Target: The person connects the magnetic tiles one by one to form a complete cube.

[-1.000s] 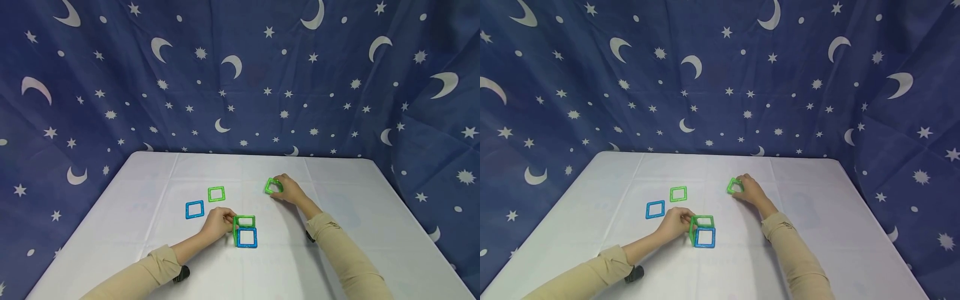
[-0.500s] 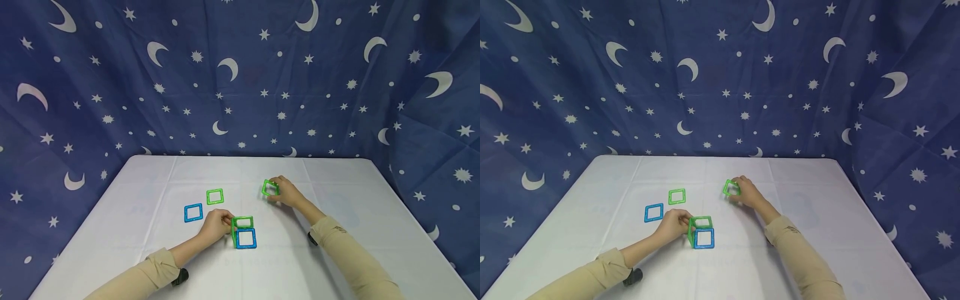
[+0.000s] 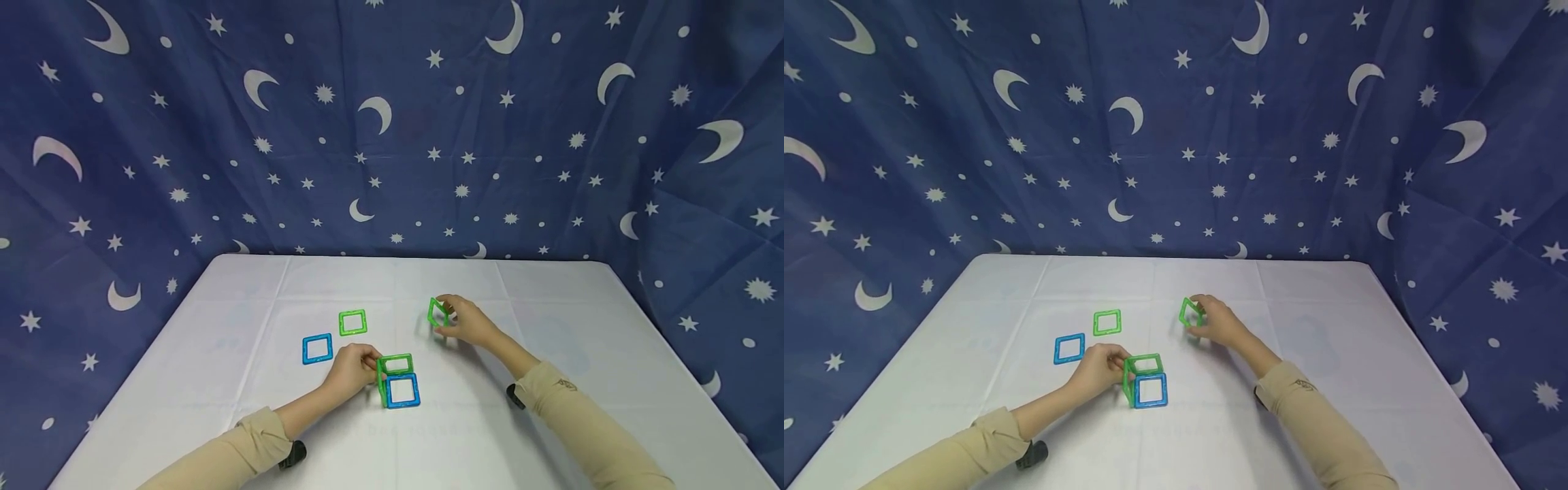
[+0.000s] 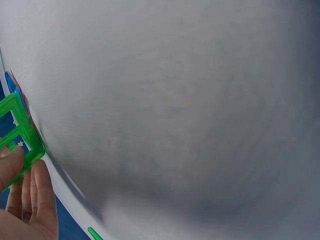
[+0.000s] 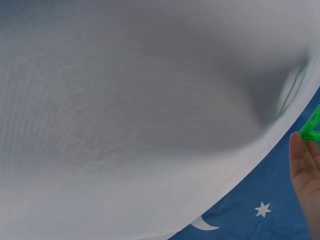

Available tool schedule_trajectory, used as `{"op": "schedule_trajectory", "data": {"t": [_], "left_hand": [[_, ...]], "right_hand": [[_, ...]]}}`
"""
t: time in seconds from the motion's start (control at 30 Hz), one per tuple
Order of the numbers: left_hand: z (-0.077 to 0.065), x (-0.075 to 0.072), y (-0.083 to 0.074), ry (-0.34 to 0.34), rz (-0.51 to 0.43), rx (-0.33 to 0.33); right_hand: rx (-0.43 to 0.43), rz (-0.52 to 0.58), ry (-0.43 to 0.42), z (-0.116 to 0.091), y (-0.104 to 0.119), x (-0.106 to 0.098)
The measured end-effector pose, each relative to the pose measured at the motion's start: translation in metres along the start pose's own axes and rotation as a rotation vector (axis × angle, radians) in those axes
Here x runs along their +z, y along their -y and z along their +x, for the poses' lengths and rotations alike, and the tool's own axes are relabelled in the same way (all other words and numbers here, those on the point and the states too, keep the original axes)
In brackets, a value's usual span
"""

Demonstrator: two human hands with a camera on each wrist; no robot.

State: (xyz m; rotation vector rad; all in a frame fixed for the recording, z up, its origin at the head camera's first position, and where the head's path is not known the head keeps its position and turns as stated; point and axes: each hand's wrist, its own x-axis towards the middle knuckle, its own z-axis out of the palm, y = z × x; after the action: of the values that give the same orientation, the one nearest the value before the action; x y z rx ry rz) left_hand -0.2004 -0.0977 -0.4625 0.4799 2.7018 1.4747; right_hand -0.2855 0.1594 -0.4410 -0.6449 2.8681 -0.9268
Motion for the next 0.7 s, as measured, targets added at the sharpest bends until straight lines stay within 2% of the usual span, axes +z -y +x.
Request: {"op": "schedule_trajectory", "data": {"t": [0.37,0.47,0.7], "left_hand": [[-0.001,0.0,-0.001,-0.01,0.04,0.001],[-0.002,0.001,-0.001,-0.011,0.035,-0.017],[-0.002,0.001,0.001,-0.007,0.039,-0.001]], "right_hand": [[-0.066,0.071,0.043,-0.011,0.009,0.001],[-0.075,0.084,0.055,-0.015,0.01,0.003],[-0.106,0.095,0.08,-0.025,0.012,0.006]]}}
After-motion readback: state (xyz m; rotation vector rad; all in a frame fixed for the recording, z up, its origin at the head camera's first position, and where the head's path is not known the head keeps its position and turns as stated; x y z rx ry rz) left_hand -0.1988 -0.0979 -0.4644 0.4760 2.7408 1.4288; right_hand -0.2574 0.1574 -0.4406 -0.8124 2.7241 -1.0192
